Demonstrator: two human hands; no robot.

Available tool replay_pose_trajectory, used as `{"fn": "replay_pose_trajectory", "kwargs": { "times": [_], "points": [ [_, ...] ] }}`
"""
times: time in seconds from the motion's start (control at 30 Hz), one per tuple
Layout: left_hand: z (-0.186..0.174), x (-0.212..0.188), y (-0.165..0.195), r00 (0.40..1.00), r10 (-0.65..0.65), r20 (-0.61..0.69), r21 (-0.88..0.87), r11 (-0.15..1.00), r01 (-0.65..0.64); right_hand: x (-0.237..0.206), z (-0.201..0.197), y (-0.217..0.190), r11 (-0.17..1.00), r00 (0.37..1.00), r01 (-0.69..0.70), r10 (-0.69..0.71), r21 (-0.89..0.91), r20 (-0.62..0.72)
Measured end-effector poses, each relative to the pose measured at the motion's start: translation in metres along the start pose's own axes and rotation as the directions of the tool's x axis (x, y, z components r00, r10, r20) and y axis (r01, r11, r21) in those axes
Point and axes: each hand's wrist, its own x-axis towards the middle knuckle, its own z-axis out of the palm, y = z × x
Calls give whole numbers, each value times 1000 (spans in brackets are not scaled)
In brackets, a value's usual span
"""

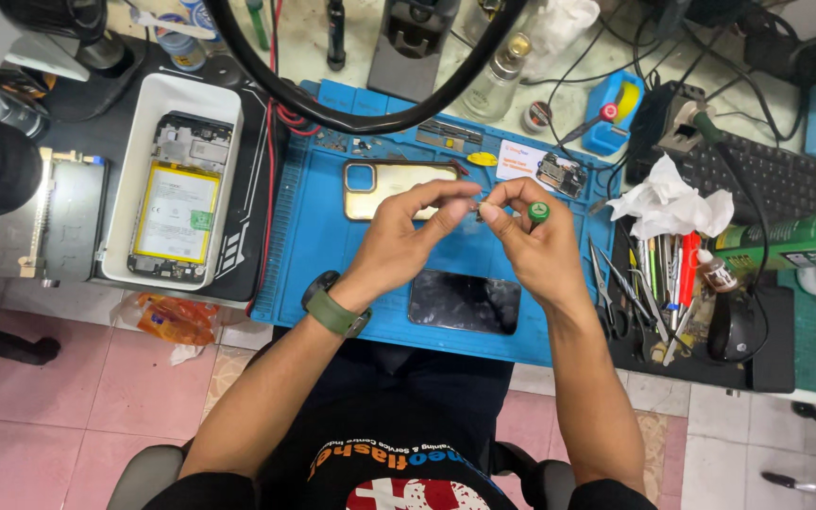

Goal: The person repairs a smartphone at a workbench. They use a screwdriver to unscrew the phone's lower module, pry and lift the battery with a tool, reposition the phone, and press components while working on the opened device.

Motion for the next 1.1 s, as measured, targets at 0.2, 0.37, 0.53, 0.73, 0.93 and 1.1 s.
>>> {"fn": "replay_pose_trajectory", "kwargs": {
  "times": [0.2,0.37,0.53,0.73,0.93,1.1],
  "points": [
    [25,-7,-13,996,-40,-84,141,989,51,-20,-8,13,999,998,3,-6,-40,-61],
    [39,-7,-27,991,-126,-37,219,967,131,-38,-13,28,994,988,-18,1,-108,-156],
    [50,-8,-42,993,-111,27,322,942,96,-52,-16,37,939,966,-114,28,-324,-258],
    [73,-17,-52,988,-157,12,308,940,145,-63,-32,49,963,966,-118,55,-242,-253],
    [99,-24,-62,976,-208,-61,151,965,215,-74,-49,51,980,966,-91,43,-178,-254],
    [106,-21,-58,954,-279,-111,122,949,291,-82,-56,46,891,938,12,-168,-455,-304]
  ]
}}
